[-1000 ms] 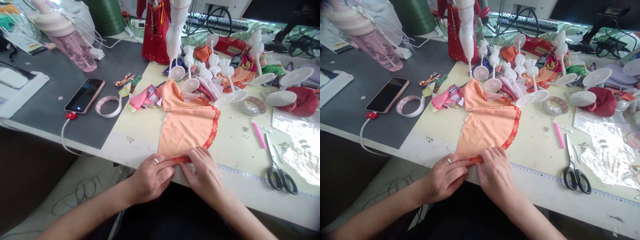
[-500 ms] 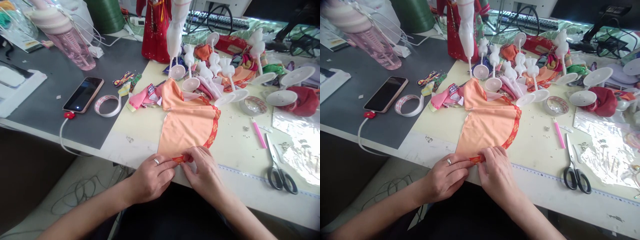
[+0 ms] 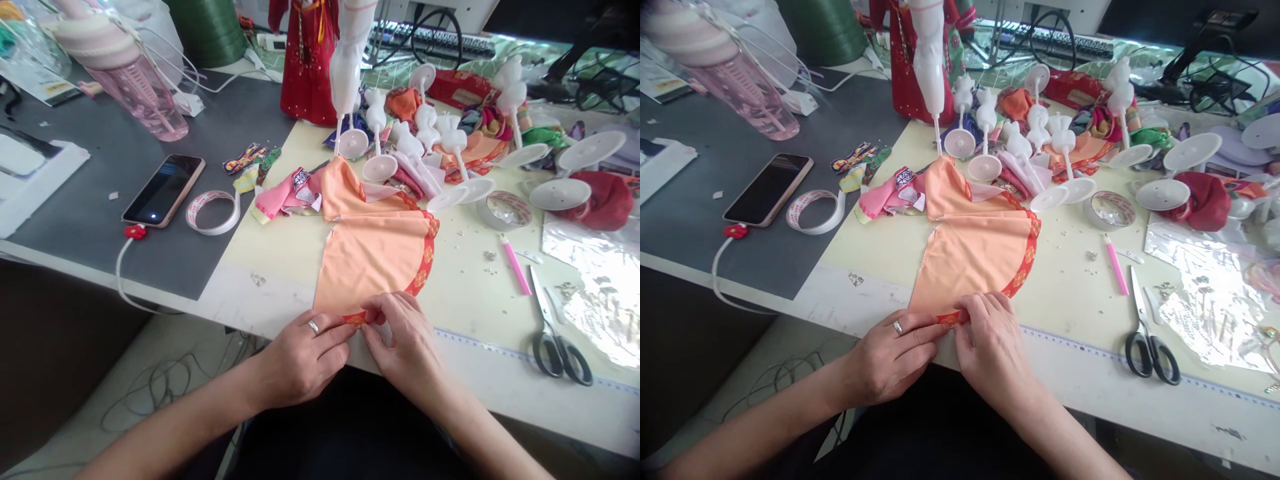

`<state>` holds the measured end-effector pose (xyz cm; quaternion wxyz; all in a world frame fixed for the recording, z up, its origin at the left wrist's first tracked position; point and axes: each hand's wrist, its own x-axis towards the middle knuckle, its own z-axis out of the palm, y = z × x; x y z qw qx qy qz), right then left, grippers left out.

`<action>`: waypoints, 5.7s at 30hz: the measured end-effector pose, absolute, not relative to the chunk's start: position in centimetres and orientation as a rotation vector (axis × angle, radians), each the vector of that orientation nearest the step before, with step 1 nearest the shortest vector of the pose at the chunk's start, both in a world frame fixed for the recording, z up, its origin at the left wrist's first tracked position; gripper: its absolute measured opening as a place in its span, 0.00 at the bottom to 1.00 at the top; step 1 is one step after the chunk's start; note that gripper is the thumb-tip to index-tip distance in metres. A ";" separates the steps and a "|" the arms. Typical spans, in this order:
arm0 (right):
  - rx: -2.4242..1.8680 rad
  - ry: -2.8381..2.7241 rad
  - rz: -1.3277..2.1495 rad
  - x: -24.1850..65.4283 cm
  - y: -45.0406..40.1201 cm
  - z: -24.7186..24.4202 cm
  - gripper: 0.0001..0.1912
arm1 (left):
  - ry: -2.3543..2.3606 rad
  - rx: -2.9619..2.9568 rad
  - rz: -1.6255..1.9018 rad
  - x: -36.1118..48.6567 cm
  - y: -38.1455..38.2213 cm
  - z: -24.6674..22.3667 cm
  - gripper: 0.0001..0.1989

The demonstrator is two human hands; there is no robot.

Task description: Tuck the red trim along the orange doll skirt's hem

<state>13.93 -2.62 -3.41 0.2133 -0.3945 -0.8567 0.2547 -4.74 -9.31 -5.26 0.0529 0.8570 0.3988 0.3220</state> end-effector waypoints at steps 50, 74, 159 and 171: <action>-1.135 -2.358 0.668 13.5 -2.7 -3.3 0.11 | 1.233 2.616 0.942 -4.8 -9.1 -5.3 0.08; -0.788 -2.473 0.582 16.7 -3.3 -3.5 0.13 | 1.224 2.489 1.001 -4.7 -8.9 -4.5 0.08; -0.613 -2.684 0.331 16.8 -3.3 -3.5 0.16 | 1.265 2.383 0.968 -4.3 -9.1 -4.8 0.10; -0.637 -2.671 0.264 16.6 -3.3 -3.5 0.14 | 1.275 2.371 0.987 -4.3 -9.1 -4.9 0.09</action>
